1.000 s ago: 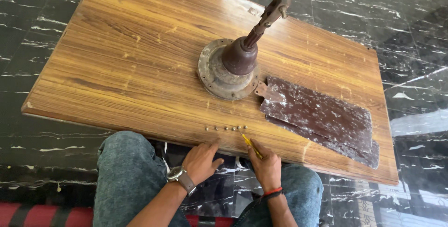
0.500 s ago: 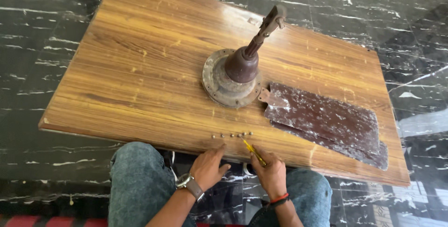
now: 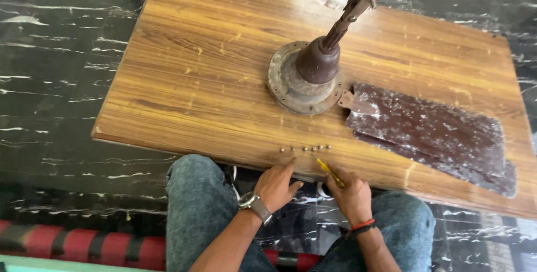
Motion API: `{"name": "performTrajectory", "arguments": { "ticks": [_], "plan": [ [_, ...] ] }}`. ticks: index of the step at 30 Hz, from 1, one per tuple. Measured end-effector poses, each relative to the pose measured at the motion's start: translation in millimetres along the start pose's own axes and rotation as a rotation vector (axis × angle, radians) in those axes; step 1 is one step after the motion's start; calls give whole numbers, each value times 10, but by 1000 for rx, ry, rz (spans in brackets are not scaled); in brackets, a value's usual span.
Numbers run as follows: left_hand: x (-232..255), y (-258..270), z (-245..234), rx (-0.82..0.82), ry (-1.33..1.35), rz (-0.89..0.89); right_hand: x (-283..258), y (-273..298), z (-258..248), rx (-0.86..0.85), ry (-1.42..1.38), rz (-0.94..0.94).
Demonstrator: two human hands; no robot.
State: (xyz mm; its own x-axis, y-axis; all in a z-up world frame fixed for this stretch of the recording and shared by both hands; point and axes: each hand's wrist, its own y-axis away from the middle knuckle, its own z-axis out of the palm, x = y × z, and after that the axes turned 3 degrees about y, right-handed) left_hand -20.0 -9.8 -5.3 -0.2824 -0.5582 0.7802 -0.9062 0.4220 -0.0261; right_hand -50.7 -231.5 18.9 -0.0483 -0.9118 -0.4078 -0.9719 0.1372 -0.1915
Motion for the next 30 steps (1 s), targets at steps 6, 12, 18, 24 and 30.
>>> {"name": "performTrajectory", "arguments": {
  "ticks": [6, 12, 18, 24, 30],
  "plan": [
    [10, -19, -16, -37, -25, -43, -68, 1, -50, 41, -53, -13],
    [-17, -1, -17, 33, -4, 3, -130, -28, -38, 17, -56, 20],
    [-3, -12, -20, -31, -4, -50, -112, -30, -16, 13, -132, -59],
    [-38, -22, 4, -2, -14, -5, -134, -46, 6, -63, -68, -4],
    [-105, -37, 52, 10, -21, -13, -115, -30, 15, -102, -6, 15]
  ]
}}
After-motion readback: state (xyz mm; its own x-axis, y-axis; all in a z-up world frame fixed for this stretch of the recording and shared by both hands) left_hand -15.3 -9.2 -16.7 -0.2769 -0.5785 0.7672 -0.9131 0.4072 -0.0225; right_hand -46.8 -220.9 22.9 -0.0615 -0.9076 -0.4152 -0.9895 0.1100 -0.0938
